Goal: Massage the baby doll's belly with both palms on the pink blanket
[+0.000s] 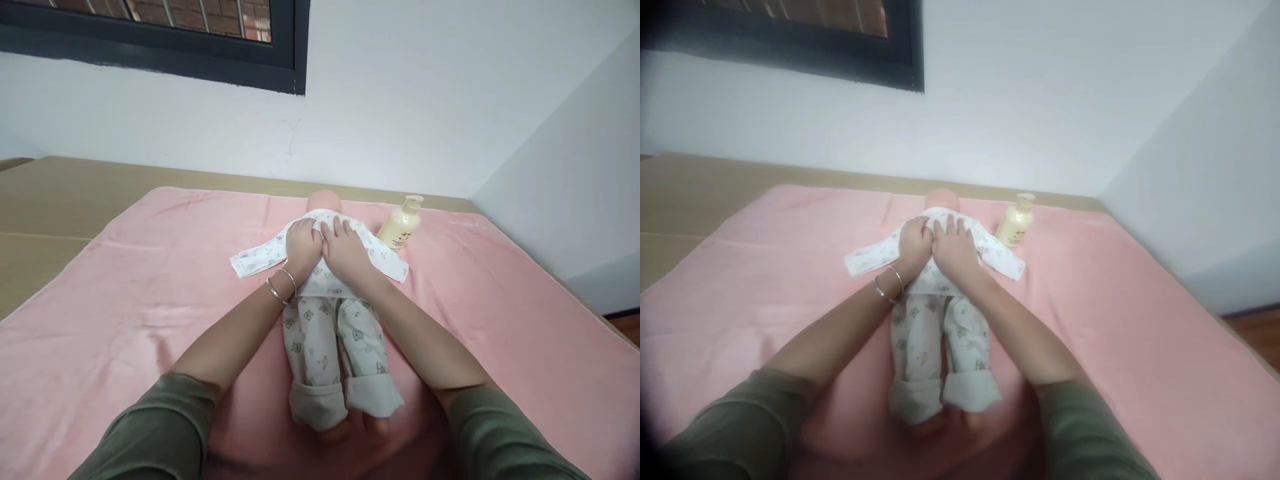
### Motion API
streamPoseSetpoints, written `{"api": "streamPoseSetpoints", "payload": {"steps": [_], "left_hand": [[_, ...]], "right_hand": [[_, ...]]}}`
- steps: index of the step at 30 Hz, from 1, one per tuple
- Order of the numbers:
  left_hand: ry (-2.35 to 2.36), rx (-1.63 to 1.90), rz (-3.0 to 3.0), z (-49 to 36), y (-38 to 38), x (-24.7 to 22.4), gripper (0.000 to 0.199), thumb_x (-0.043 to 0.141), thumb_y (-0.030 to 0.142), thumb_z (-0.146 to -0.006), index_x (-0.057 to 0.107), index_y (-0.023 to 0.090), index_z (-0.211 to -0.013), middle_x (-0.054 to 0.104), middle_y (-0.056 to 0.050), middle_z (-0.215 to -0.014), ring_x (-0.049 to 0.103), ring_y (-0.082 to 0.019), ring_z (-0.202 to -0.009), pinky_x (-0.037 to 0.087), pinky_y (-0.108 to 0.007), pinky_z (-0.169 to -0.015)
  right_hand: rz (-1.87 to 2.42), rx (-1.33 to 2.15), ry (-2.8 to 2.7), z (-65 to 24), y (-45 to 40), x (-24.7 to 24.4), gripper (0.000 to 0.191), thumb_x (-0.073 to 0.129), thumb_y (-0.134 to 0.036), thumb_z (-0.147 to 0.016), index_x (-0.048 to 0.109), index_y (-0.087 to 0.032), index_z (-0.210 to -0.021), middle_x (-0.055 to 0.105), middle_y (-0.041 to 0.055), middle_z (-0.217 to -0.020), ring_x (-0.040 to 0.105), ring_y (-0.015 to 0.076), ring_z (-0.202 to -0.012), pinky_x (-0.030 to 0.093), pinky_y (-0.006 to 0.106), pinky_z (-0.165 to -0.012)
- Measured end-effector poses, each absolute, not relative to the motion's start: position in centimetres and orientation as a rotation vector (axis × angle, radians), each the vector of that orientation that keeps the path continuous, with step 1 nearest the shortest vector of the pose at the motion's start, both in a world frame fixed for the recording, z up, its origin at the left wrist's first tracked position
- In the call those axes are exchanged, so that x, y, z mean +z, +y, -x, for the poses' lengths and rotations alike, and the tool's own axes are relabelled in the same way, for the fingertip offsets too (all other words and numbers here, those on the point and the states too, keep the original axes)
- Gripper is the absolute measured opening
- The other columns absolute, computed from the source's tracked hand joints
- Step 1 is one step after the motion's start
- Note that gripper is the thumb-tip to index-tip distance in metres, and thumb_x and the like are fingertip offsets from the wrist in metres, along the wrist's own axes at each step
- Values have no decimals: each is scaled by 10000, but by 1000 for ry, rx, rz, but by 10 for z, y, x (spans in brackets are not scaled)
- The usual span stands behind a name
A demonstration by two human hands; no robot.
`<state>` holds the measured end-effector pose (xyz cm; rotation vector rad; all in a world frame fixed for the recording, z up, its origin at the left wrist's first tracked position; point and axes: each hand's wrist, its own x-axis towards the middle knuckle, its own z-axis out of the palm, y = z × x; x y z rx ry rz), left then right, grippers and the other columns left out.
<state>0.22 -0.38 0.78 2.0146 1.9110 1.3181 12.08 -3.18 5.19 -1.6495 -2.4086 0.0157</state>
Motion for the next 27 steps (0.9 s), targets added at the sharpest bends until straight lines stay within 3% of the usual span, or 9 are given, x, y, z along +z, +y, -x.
{"api": "streamPoseSetpoints", "payload": {"steps": [3, 7, 12, 15, 21, 24, 27], "left_hand": [[1932, 1223, -2088, -1, -2, 11, 348, 365, 178, -938, 700, 170, -1030, 742, -131, -1056, 658, -292, -1021, 487, -422, -964], [2006, 1107, -2175, -4, -5, 18, 309, 377, 152, -934, 682, 166, -985, 727, -149, -1004, 660, -307, -993, 486, -423, -917], [2004, 992, -2290, -21, -18, 25, 355, 377, 156, -954, 634, 65, -1180, 673, -232, -1214, 595, -370, -1201, 429, -489, -1047], [1977, 982, -2329, -30, -25, 26, 353, 380, 158, -958, 628, 72, -1193, 648, -243, -1277, 562, -376, -1266, 405, -500, -1082], [1969, 994, -2204, -16, -14, 29, 314, 407, 201, -936, 656, 116, -1108, 698, -209, -1185, 619, -352, -1174, 451, -490, -1047], [1934, 945, -2127, -2, -3, 33, 312, 404, 251, -939, 672, 138, -1053, 719, -193, -1136, 651, -342, -1095, 491, -471, -995], [1955, 883, -2141, 0, -2, 35, 324, 394, 268, -951, 680, 137, -1030, 719, -194, -1095, 658, -339, -1051, 503, -471, -966]], "right_hand": [[1604, 17, -2473, -114, -45, 53, 604, 323, -139, -965, 401, -41, -1556, 317, 195, -1660, 253, 360, -1568, 257, 577, -1249], [1513, 198, -2395, -126, -24, 49, 613, 344, -181, -960, 404, -105, -1566, 313, 128, -1674, 251, 310, -1577, 219, 566, -1275], [1528, 343, -2207, -149, 14, 39, 604, 323, -340, -1017, 409, -70, -1551, 357, 163, -1651, 265, 311, -1570, 207, 513, -1282], [1570, 350, -2211, -155, 19, 38, 643, 345, -410, -1030, 374, -53, -1564, 327, 193, -1658, 250, 322, -1574, 212, 489, -1275], [1690, 53, -2340, -138, -15, 55, 508, 268, -302, -1047, 556, -34, -1369, 619, 233, -1388, 542, 334, -1334, 370, 460, -1154], [1730, -56, -2371, -129, -31, 61, 498, 286, -294, -1041, 560, -22, -1354, 629, 264, -1346, 568, 347, -1294, 410, 459, -1114], [1672, 87, -2381, -134, -24, 61, 495, 283, -331, -1043, 591, -79, -1338, 630, 224, -1365, 573, 333, -1306, 437, 445, -1105]]}}
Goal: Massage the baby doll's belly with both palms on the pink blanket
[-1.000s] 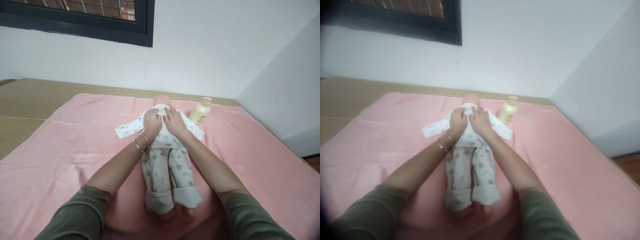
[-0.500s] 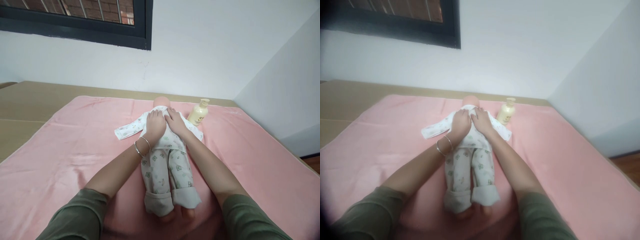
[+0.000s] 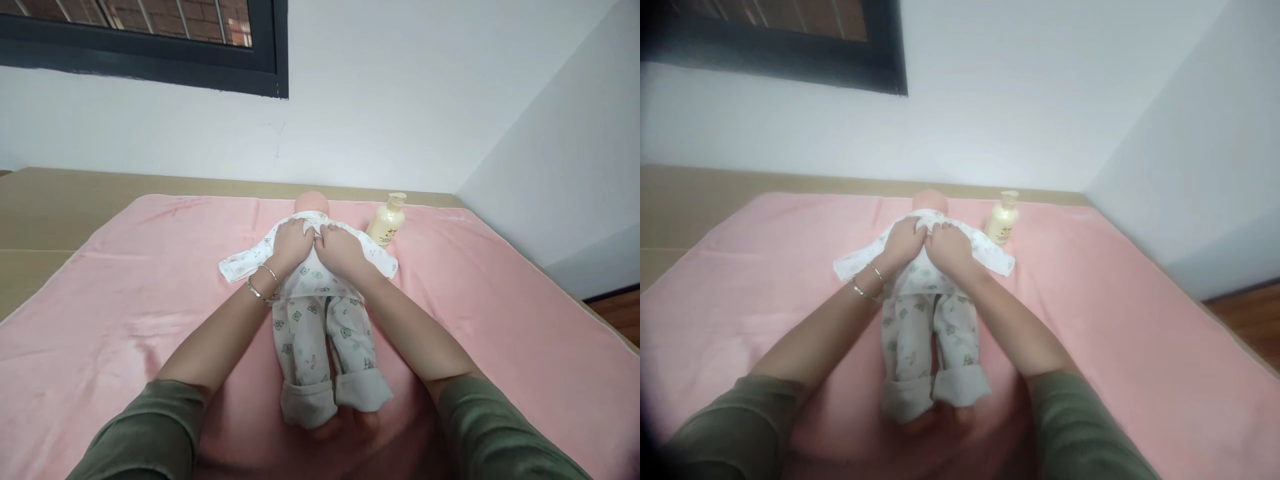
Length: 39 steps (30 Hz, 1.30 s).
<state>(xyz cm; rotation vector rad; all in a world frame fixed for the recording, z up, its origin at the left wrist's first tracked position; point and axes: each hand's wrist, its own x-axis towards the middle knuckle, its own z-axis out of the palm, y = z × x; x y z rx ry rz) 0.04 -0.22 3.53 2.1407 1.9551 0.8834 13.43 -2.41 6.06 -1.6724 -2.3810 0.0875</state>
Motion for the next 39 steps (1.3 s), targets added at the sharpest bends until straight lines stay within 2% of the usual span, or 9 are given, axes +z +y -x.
{"api": "streamPoseSetpoints", "payload": {"steps": [4, 6, 13, 17, 21, 24, 28, 33, 39], "left_hand": [[2033, 794, -2291, -18, -21, 36, 319, 411, 210, -944, 671, 73, -1069, 685, -255, -1119, 614, -372, -1149, 485, -484, -983], [1997, 758, -2370, -27, -31, 37, 311, 419, 167, -925, 668, 54, -1074, 668, -282, -1139, 585, -393, -1196, 479, -493, -984], [1971, 869, -2243, -15, -19, 39, 263, 444, 186, -908, 683, 106, -983, 698, -220, -1074, 639, -348, -1099, 490, -464, -992], [1981, 795, -2100, 0, -4, 41, 353, 375, 269, -950, 697, 140, -1015, 732, -175, -1083, 669, -308, -1034, 517, -425, -941], [2095, 620, -2125, -6, -12, 48, 436, 334, 294, -976, 679, 91, -1148, 705, -204, -1211, 636, -319, -1172, 485, -424, -1016], [2105, 491, -2263, -19, -32, 57, 463, 356, 304, -986, 635, 42, -1247, 647, -242, -1328, 566, -353, -1298, 441, -469, -1088], [2014, 361, -2434, -31, -51, 65, 443, 401, 256, -976, 601, 18, -1293, 585, -263, -1416, 507, -371, -1364, 409, -501, -1123], [1958, 444, -2370, -23, -39, 59, 412, 370, 230, -977, 623, 17, -1221, 603, -256, -1372, 533, -341, -1328, 424, -437, -1114], [1930, 542, -2286, -7, -15, 52, 392, 315, 215, -981, 638, 62, -1141, 652, -228, -1276, 585, -334, -1247, 450, -448, -1068]], "right_hand": [[1657, 257, -2333, -154, 9, 49, 647, 339, -446, -1027, 418, -21, -1509, 387, 234, -1612, 324, 346, -1531, 306, 458, -1232], [1654, 251, -2318, -161, 20, 44, 697, 367, -478, -1013, 383, -7, -1526, 345, 235, -1635, 282, 346, -1550, 262, 463, -1255], [1689, 158, -2345, -145, -9, 60, 485, 315, -379, -1042, 611, -75, -1277, 660, 206, -1327, 590, 333, -1258, 440, 442, -1086], [1791, 72, -2385, -131, -38, 75, 420, 323, -328, -1045, 636, -92, -1195, 704, 213, -1185, 652, 319, -1142, 501, 408, -956], [1791, 190, -2363, -134, -34, 77, 397, 301, -299, -1034, 660, -141, -1092, 726, 176, -1107, 684, 307, -1036, 519, 401, -862], [1748, 354, -2227, -144, -10, 67, 433, 265, -350, -1038, 649, -163, -1107, 712, 156, -1195, 663, 308, -1094, 506, 417, -924], [1675, 379, -2174, -154, 19, 48, 484, 285, -409, -1037, 603, -96, -1225, 626, 206, -1358, 573, 310, -1254, 433, 418, -1073], [1596, 231, -2318, -155, 20, 41, 515, 288, -382, -1048, 555, -42, -1327, 557, 222, -1458, 478, 323, -1382, 351, 431, -1163], [1769, 89, -2316, -133, -17, 55, 548, 265, -297, -1054, 472, 17, -1453, 510, 245, -1517, 461, 341, -1428, 326, 439, -1191]]}}
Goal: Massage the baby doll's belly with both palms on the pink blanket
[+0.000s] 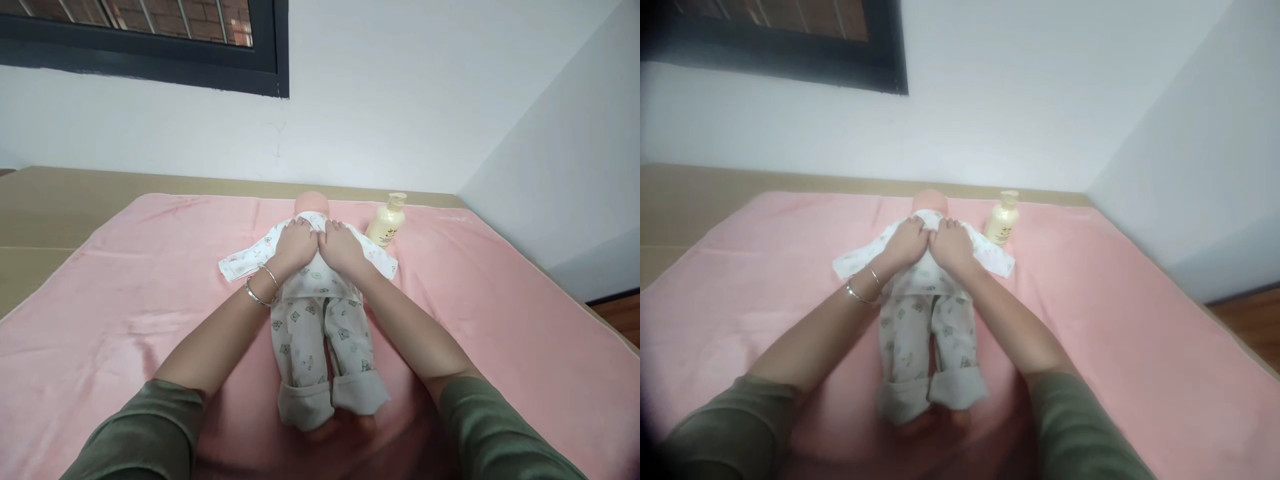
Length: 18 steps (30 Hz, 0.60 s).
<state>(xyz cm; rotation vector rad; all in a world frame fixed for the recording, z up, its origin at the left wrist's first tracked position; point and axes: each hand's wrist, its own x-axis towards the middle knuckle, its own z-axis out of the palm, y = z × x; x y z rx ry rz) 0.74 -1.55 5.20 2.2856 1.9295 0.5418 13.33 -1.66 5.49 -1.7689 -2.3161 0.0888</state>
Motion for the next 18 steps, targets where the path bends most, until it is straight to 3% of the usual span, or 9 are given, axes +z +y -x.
{"api": "streamPoseSetpoints", "payload": {"steps": [5, 11, 18], "left_hand": [[1942, 604, -2183, 1, -6, 50, 366, 317, 226, -982, 626, 101, -1133, 680, -197, -1230, 634, -307, -1164, 489, -414, -996], [2056, 603, -2286, -15, -20, 41, 423, 291, 229, -996, 595, 42, -1225, 628, -254, -1321, 558, -365, -1283, 407, -493, -1101], [1923, 644, -2396, -20, -26, 31, 420, 392, 212, -948, 567, 56, -1298, 596, -265, -1369, 491, -367, -1355, 343, -511, -1143]], "right_hand": [[1773, 6, -2323, -123, -33, 57, 572, 309, -292, -1041, 420, 32, -1499, 485, 278, -1523, 447, 369, -1438, 311, 457, -1203], [1643, 253, -2329, -144, 7, 47, 568, 279, -346, -1037, 459, -33, -1477, 462, 228, -1559, 422, 329, -1460, 346, 439, -1195], [1660, 123, -2366, -146, 8, 50, 594, 242, -338, -1043, 416, -2, -1501, 477, 234, -1547, 430, 347, -1446, 319, 475, -1200]]}}
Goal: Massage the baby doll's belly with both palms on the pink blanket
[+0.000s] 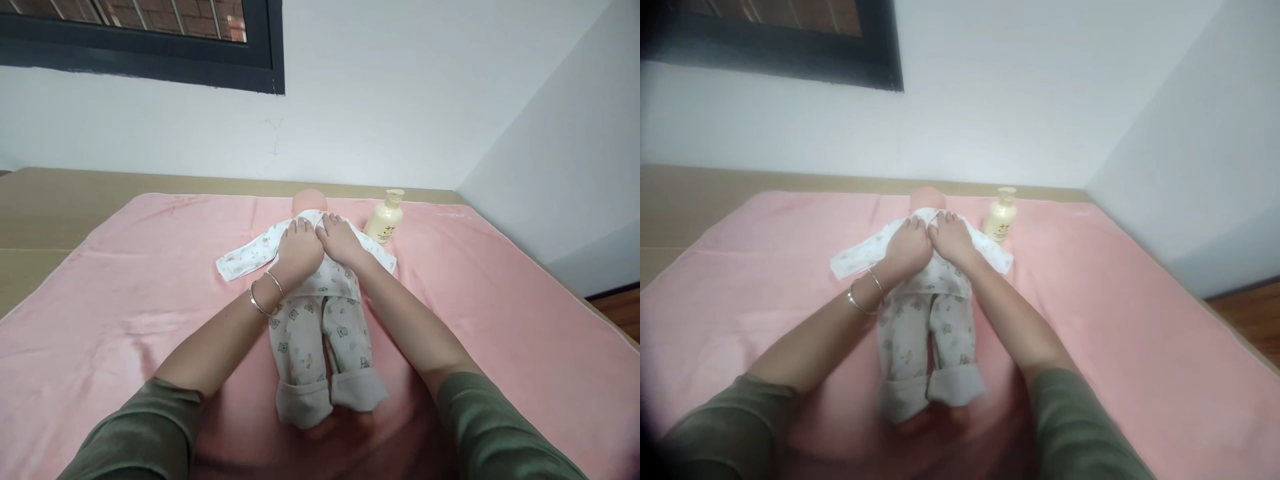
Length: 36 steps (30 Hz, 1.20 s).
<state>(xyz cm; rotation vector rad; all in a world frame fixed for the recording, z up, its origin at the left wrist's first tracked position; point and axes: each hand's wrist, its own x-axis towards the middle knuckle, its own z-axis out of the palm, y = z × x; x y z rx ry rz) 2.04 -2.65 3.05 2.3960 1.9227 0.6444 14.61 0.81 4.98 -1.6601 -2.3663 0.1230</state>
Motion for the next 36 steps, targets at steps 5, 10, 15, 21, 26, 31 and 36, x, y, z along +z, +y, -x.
{"api": "streamPoseSetpoints", "payload": {"steps": [5, 10, 15, 21, 26, 31, 36], "left_hand": [[1954, 531, -2335, 0, -6, 39, 375, 368, 240, -961, 612, 72, -1190, 642, -240, -1298, 562, -339, -1272, 417, -464, -1096], [2058, 541, -2192, 0, -6, 44, 412, 299, 243, -987, 611, 84, -1204, 657, -225, -1273, 603, -323, -1225, 448, -435, -1056], [2102, 510, -2346, -20, -32, 46, 422, 321, 267, -1001, 574, 65, -1271, 624, -249, -1322, 538, -370, -1285, 403, -486, -1074], [2047, 506, -2352, -21, -34, 47, 399, 353, 223, -973, 594, 70, -1251, 615, -254, -1323, 528, -357, -1301, 402, -468, -1075], [1997, 568, -2143, -2, -11, 48, 426, 314, 296, -996, 610, 90, -1222, 651, -223, -1307, 592, -331, -1239, 449, -445, -1051], [2065, 569, -2171, -6, -17, 50, 430, 343, 292, -1000, 579, 72, -1285, 610, -246, -1366, 549, -351, -1314, 408, -468, -1104], [2082, 442, -2275, -25, -39, 53, 456, 342, 257, -998, 553, -4, -1307, 564, -301, -1387, 494, -388, -1349, 368, -491, -1117]], "right_hand": [[1643, 36, -2436, -129, -20, 50, 578, 261, -256, -1028, 415, 25, -1508, 464, 252, -1556, 420, 351, -1462, 327, 466, -1196], [1545, 18, -2436, -127, -25, 48, 513, 302, -199, -998, 531, -39, -1428, 521, 211, -1522, 440, 310, -1453, 320, 426, -1209], [1551, 218, -2327, -146, 8, 49, 506, 289, -290, -1016, 540, -35, -1373, 562, 210, -1471, 501, 310, -1374, 387, 429, -1157], [1628, 139, -2348, -147, 8, 50, 554, 278, -310, -1029, 454, -9, -1460, 498, 214, -1543, 446, 325, -1427, 326, 466, -1186], [1738, 7, -2349, -130, -26, 57, 513, 301, -256, -1026, 513, -7, -1422, 546, 243, -1486, 508, 333, -1374, 375, 444, -1144], [1703, 74, -2358, -131, -26, 59, 426, 322, -232, -1010, 627, -84, -1269, 645, 221, -1348, 591, 318, -1258, 455, 423, -1058], [1534, 241, -2409, -157, 20, 45, 559, 277, -361, -1031, 479, -49, -1448, 477, 200, -1559, 433, 331, -1443, 349, 473, -1186]]}}
